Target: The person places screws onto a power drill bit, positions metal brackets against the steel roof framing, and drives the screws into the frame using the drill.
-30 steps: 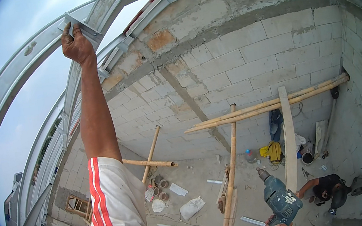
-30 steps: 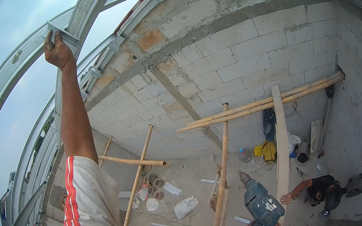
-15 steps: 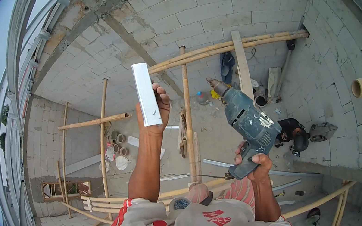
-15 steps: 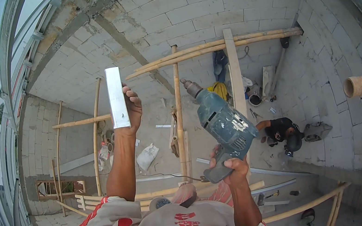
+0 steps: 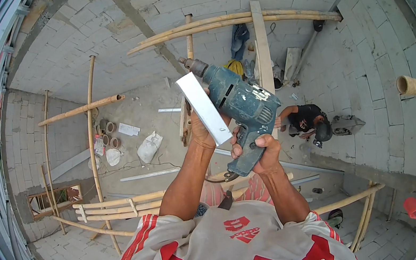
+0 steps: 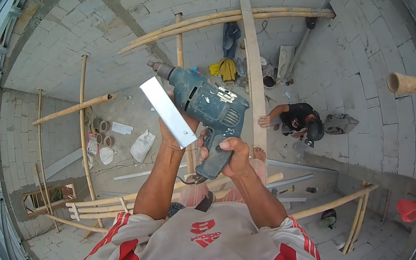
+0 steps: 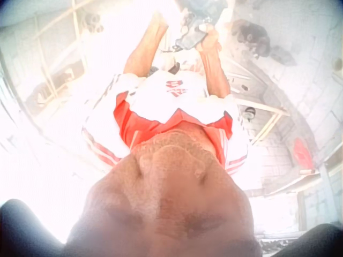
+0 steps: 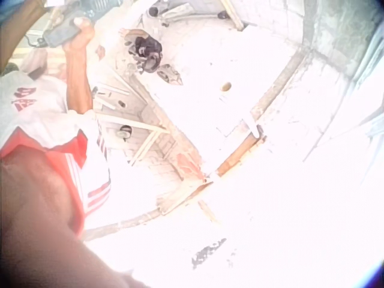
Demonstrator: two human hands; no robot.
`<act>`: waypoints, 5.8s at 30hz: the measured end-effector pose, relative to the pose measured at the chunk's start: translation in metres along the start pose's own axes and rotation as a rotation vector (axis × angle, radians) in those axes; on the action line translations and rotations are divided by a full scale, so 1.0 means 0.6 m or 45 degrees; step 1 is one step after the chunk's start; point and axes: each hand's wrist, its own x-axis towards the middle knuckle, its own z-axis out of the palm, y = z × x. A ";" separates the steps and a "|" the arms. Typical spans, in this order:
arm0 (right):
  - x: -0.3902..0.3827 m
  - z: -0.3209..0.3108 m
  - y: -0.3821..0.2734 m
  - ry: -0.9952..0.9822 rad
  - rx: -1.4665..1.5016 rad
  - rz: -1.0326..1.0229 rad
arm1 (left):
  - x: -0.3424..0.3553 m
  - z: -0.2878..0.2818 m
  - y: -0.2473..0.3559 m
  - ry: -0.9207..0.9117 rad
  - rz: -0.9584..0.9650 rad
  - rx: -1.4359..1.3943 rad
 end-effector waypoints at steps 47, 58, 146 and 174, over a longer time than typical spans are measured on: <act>-0.094 0.010 0.022 -0.022 -0.190 0.166 | -0.164 -0.035 -0.029 0.321 -0.189 1.202; -0.087 0.004 0.027 -0.056 -0.288 0.152 | -0.165 -0.004 0.009 0.242 -0.098 1.540; -0.152 0.034 0.088 0.071 -0.343 -0.075 | -0.139 0.065 0.049 0.288 1.369 0.839; -0.136 0.047 0.089 -0.026 -0.109 0.006 | -0.118 0.090 0.048 0.217 1.373 0.792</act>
